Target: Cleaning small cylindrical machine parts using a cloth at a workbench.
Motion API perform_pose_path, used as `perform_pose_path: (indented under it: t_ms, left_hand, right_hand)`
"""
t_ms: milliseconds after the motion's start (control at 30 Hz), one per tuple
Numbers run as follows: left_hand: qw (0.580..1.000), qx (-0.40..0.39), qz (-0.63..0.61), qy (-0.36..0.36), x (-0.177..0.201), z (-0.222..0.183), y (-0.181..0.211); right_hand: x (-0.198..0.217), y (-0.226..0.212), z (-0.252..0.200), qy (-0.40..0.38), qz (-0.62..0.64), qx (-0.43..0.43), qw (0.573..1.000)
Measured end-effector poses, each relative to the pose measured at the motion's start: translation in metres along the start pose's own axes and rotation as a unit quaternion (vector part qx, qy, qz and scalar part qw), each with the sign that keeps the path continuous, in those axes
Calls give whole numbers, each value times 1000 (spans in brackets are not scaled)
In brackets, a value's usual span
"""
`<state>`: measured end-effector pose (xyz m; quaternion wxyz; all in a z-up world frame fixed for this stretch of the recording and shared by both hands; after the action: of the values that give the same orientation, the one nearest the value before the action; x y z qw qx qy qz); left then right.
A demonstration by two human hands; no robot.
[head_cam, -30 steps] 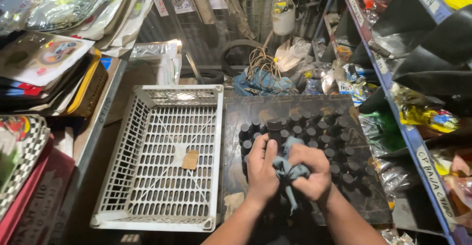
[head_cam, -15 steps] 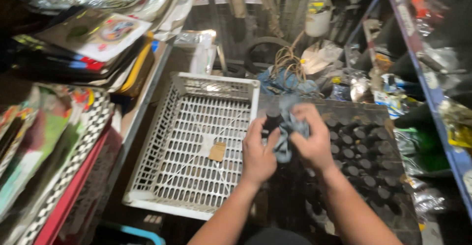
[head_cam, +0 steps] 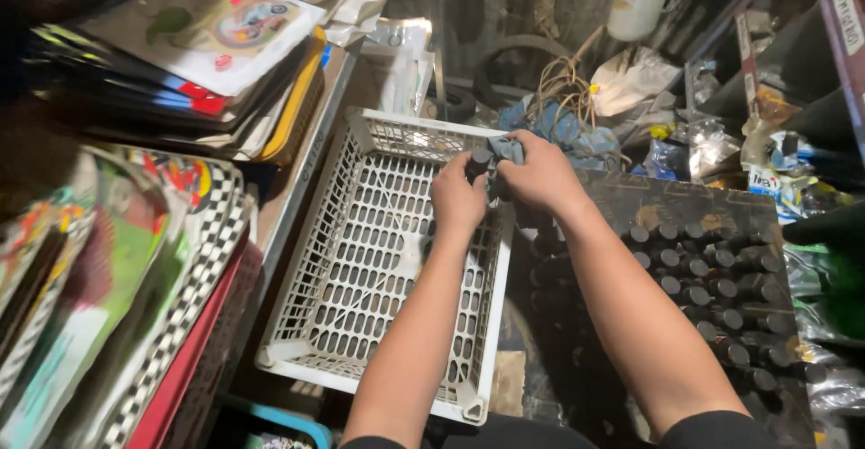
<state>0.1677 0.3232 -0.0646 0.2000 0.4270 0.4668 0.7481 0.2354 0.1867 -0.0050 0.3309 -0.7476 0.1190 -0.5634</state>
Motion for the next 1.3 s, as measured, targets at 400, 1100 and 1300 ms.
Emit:
perform_pose_path:
  t_ms: [400, 1100, 1300]
  left_hand:
    - [998, 40, 18, -48, -47, 18, -29]
    - [997, 30, 37, -61, -58, 13, -45]
    - [999, -26, 7, 20, -21, -4, -10]
  right_hand:
    - [-15, 29, 12, 33, -15, 18, 999]
    - [-37, 25, 15, 40, -178, 82, 980]
    - [-8, 27, -3, 63, -108, 107, 986]
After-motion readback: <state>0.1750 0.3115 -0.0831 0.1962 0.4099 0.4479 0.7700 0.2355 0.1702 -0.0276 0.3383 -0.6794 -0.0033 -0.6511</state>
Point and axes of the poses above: each hand's wrist, its own z-axis towards the middle knuckle, its own x-axis out of the back of the hand, y = z × x, the point moved 4 cm from there along z, towards the middle knuckle, and after that the axes turned 1 degree about -z, right-handed, at the moved point
